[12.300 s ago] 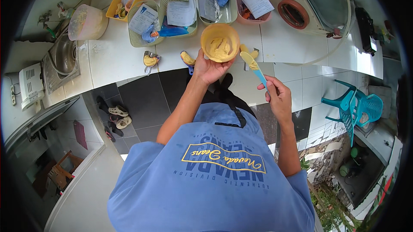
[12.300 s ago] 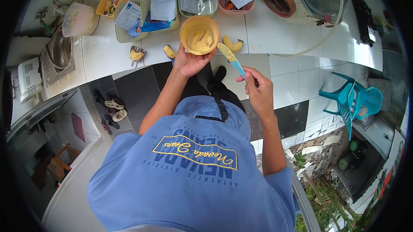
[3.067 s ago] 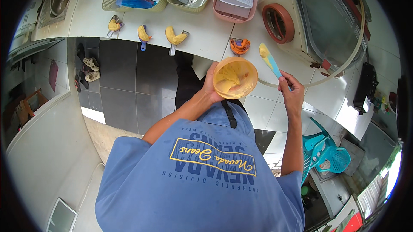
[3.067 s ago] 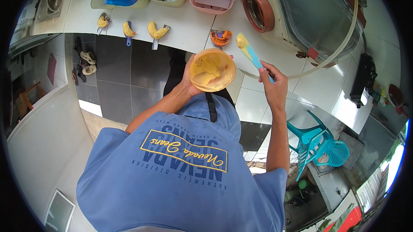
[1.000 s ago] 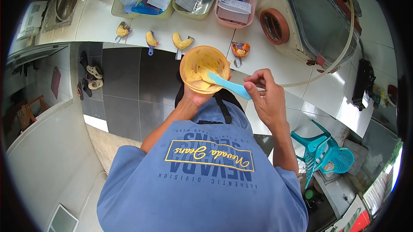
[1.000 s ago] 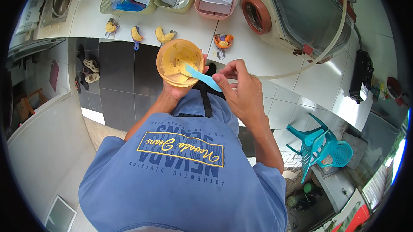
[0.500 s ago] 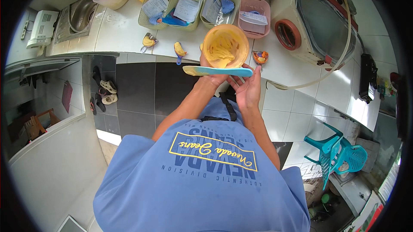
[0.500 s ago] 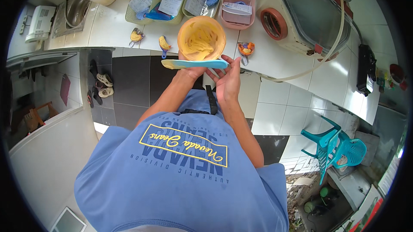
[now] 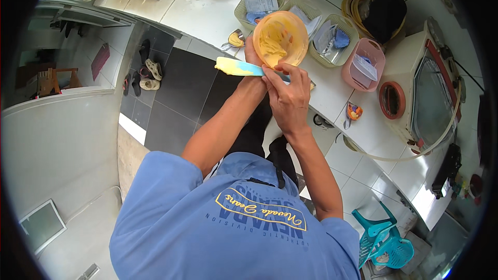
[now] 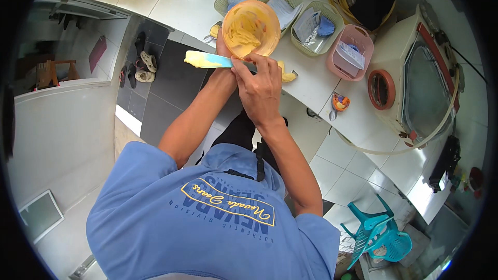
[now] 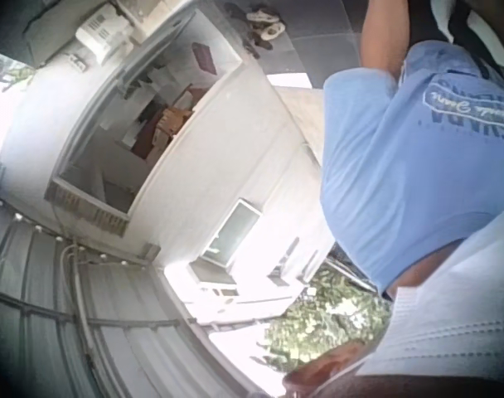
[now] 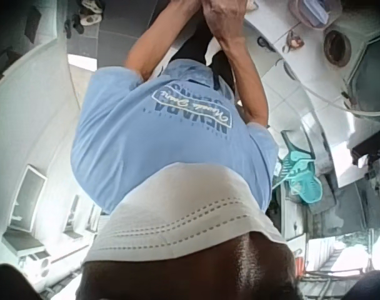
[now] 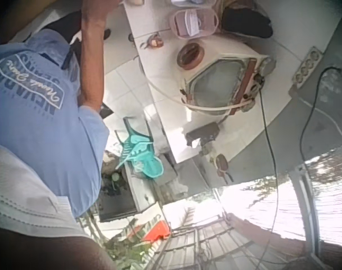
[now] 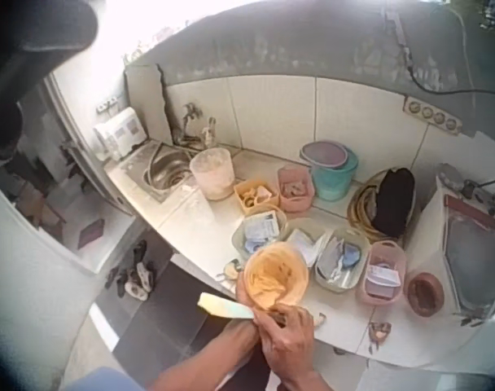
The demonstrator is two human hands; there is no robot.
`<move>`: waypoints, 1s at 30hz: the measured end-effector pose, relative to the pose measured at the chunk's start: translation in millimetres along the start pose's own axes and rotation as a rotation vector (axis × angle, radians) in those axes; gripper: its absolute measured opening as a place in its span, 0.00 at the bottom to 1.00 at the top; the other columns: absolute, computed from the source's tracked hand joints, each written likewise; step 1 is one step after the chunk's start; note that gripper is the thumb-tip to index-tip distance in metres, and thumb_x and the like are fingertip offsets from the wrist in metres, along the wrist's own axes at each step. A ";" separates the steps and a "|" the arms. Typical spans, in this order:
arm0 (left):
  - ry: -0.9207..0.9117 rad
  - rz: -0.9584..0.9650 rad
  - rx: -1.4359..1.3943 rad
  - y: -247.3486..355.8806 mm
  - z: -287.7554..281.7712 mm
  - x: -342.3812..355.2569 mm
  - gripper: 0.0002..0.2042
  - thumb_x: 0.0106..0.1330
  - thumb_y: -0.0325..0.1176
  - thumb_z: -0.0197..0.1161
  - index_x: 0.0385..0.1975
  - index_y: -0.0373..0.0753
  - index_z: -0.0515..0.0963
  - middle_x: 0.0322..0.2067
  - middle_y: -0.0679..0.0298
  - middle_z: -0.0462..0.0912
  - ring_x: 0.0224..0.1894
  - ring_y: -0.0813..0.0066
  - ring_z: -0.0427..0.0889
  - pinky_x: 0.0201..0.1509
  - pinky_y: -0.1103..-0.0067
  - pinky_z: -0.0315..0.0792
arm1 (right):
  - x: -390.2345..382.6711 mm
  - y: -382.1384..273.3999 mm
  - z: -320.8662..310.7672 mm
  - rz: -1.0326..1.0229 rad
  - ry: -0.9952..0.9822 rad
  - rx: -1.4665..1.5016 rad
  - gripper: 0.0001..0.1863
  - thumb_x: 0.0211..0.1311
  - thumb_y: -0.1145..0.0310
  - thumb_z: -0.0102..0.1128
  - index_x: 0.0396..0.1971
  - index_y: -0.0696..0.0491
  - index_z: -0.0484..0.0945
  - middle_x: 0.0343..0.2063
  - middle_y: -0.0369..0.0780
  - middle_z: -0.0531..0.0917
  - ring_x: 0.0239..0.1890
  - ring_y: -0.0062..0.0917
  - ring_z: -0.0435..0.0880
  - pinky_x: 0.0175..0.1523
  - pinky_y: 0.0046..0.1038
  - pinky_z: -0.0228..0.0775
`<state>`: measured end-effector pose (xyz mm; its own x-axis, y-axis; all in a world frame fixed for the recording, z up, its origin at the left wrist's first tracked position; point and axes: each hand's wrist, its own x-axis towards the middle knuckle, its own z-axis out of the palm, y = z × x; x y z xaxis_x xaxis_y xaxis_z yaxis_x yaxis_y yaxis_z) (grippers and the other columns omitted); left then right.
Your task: The person washes a bowl under a faucet, handles dental molds, scoops yellow powder into the bowl, adds water, stirs the mixture with a spatula, and applies it to a dental mold.
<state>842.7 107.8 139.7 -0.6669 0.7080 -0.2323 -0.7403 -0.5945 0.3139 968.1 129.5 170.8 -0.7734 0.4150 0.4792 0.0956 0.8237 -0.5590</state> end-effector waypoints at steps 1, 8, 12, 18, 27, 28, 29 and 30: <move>0.004 0.021 -0.004 1.8 -4.0 -7.1 0.27 0.70 0.56 0.40 0.59 0.42 0.65 0.55 0.56 0.70 0.55 0.59 0.73 0.56 0.62 0.74 | -1.7 -6.9 -0.4 0.040 -0.004 0.078 0.13 0.52 0.69 0.66 0.40 0.44 0.83 0.45 0.36 0.75 0.48 0.33 0.71 0.52 0.37 0.61; -0.086 0.011 -0.187 -10.6 7.1 -62.0 0.24 0.71 0.52 0.44 0.58 0.41 0.66 0.55 0.59 0.71 0.55 0.64 0.73 0.60 0.66 0.70 | -6.7 -36.4 -31.3 -0.157 0.090 -0.069 0.09 0.54 0.72 0.64 0.36 0.49 0.80 0.41 0.37 0.76 0.46 0.30 0.73 0.49 0.36 0.62; -0.072 -0.038 -0.300 -9.1 -4.0 -83.7 0.26 0.66 0.53 0.50 0.58 0.44 0.69 0.57 0.57 0.71 0.59 0.60 0.71 0.63 0.59 0.66 | 8.9 -44.3 -103.2 -0.049 0.025 -0.080 0.04 0.59 0.71 0.60 0.34 0.53 0.77 0.30 0.39 0.78 0.29 0.32 0.77 0.33 0.32 0.67; -0.075 -0.180 -0.294 -24.1 -14.8 -98.1 0.27 0.66 0.54 0.50 0.59 0.44 0.68 0.57 0.59 0.72 0.60 0.56 0.69 0.64 0.54 0.63 | 12.8 -25.6 -130.3 0.079 -0.411 -0.496 0.08 0.59 0.67 0.59 0.34 0.55 0.73 0.30 0.44 0.80 0.29 0.40 0.82 0.33 0.35 0.73; 0.032 -0.190 -0.317 -11.8 -27.3 -115.2 0.26 0.64 0.51 0.57 0.57 0.41 0.70 0.56 0.58 0.73 0.60 0.56 0.70 0.65 0.54 0.63 | -32.3 -30.8 -134.9 -0.181 0.138 -0.445 0.18 0.60 0.68 0.59 0.48 0.60 0.71 0.30 0.43 0.82 0.35 0.34 0.84 0.43 0.30 0.76; 0.024 -0.204 -0.336 -5.6 -30.3 -116.1 0.26 0.64 0.51 0.57 0.56 0.41 0.70 0.56 0.57 0.73 0.59 0.56 0.70 0.66 0.54 0.61 | -68.1 -9.4 -132.9 0.165 0.140 0.081 0.19 0.64 0.66 0.55 0.51 0.61 0.70 0.35 0.43 0.81 0.41 0.33 0.82 0.48 0.30 0.74; 0.017 -0.220 -0.356 -0.7 -30.5 -117.3 0.25 0.64 0.50 0.57 0.56 0.41 0.71 0.56 0.57 0.74 0.59 0.56 0.71 0.67 0.54 0.59 | -103.5 17.0 -130.8 0.500 0.142 0.613 0.20 0.68 0.63 0.52 0.53 0.61 0.69 0.39 0.42 0.81 0.46 0.31 0.80 0.53 0.30 0.71; -0.006 -0.199 -0.305 5.6 -26.6 -123.5 0.24 0.64 0.49 0.57 0.56 0.41 0.71 0.56 0.57 0.74 0.59 0.55 0.71 0.69 0.53 0.57 | -138.7 49.2 -124.5 0.797 0.145 0.838 0.24 0.69 0.58 0.48 0.55 0.61 0.66 0.47 0.43 0.77 0.53 0.31 0.75 0.57 0.32 0.69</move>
<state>918.7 6.9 145.6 -0.5078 0.8228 -0.2552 -0.8471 -0.5308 -0.0260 1158.1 160.6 161.1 -0.5965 0.7852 -0.1664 0.0363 -0.1807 -0.9829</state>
